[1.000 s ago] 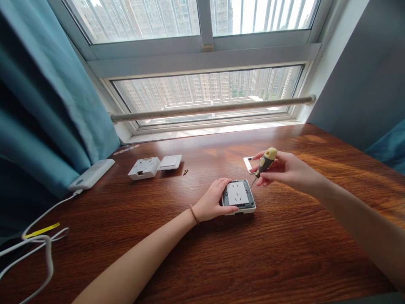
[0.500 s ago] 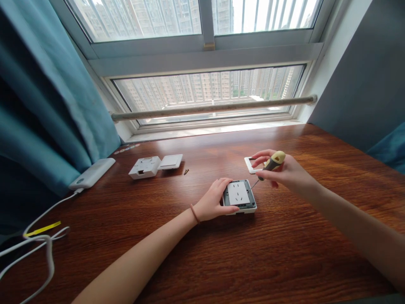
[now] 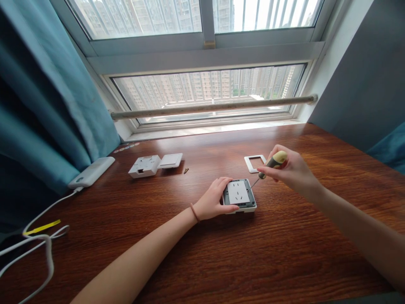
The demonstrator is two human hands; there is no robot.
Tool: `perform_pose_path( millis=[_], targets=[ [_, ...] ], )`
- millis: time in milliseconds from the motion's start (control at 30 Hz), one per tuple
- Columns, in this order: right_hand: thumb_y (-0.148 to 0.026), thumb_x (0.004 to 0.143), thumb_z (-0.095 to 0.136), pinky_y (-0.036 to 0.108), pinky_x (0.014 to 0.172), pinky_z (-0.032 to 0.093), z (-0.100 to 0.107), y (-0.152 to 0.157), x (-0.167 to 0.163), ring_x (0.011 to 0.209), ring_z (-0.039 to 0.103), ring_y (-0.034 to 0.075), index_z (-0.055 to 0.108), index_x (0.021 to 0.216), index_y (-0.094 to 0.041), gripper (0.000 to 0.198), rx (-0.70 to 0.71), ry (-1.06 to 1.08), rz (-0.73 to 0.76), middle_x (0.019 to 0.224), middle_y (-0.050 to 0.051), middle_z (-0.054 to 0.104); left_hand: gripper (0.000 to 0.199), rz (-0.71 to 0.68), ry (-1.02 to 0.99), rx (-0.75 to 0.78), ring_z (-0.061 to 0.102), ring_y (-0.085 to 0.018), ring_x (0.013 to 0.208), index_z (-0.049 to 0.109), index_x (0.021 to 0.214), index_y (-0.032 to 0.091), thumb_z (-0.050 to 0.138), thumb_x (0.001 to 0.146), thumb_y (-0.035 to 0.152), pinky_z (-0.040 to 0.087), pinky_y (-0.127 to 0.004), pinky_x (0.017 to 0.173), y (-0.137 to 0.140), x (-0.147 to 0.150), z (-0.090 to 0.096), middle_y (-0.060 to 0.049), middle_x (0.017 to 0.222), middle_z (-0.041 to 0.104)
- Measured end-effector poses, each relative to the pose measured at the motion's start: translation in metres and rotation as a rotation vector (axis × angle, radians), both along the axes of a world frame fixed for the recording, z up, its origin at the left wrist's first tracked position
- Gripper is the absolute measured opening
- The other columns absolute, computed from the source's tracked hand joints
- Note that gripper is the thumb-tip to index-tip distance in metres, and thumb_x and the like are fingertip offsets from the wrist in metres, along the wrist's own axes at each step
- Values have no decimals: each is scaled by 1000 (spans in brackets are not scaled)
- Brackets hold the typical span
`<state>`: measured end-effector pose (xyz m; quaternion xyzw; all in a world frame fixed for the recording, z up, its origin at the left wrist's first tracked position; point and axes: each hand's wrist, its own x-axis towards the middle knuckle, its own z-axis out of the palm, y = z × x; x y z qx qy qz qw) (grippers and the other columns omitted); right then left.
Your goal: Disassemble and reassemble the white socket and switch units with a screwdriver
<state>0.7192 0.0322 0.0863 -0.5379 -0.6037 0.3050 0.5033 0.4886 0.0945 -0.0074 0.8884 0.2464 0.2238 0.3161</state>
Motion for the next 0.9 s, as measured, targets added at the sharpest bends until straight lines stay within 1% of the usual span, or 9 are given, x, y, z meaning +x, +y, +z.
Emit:
perform_pose_path(
  millis=[100,200,300,433,533,633,733,800,900],
  targets=[
    [-39,64,74,20,37,36,-6,1,-4,42,48,8,49,69,-19,33,73,-70,-103,53,-4,53,74,-2,4,1,41,-28,118,36,128,20,69,67,46,32,-45,103,0,-1,-1,-12,128,43],
    [-40,62,75,21,40,43,-5,1,-4,47,53,9,55,88,-18,39,-23,7,27,69,0,60,73,-6,11,7,41,-28,118,37,127,20,69,67,46,32,-45,103,1,-1,-1,-13,128,43],
    [-37,64,74,24,44,48,1,0,-1,54,59,11,51,107,-17,53,-134,71,193,90,6,63,73,-10,9,11,41,-28,117,37,128,20,68,68,46,32,-44,103,1,-1,-1,-12,128,44],
    [-33,73,68,24,46,48,11,-4,5,62,63,14,46,116,-18,51,-136,43,244,103,11,62,73,-11,7,16,43,-28,116,37,127,19,68,68,47,33,-44,102,1,0,0,-12,126,44],
    [-30,77,64,27,51,51,15,-7,9,68,65,16,45,117,-20,45,-138,33,288,108,12,62,72,-8,6,15,43,-28,115,37,127,20,68,68,47,34,-43,102,2,0,-1,-12,126,45],
    [-31,73,68,29,56,52,12,-7,9,66,64,16,53,99,-18,32,-129,3,289,96,9,66,73,-10,7,15,43,-28,116,37,127,20,68,68,48,33,-43,102,2,-1,-2,-12,127,44],
    [-33,65,75,25,50,48,3,-5,5,58,58,13,52,75,-18,29,10,-120,77,72,3,63,74,-13,9,21,42,-27,117,36,128,19,68,68,48,33,-42,103,2,-1,-2,-12,128,43],
    [-35,64,75,23,45,43,-3,-4,1,51,54,11,51,73,-18,31,78,-166,-37,62,-1,58,73,-12,9,23,42,-27,117,36,128,19,67,68,48,32,-43,103,2,-1,-2,-12,128,43],
    [-37,66,73,21,40,42,-5,-1,-2,46,51,8,55,85,-18,33,16,-75,20,65,-1,58,73,-10,9,27,42,-28,116,37,128,19,67,68,48,33,-43,102,1,-1,-2,-12,127,44]
  ],
)
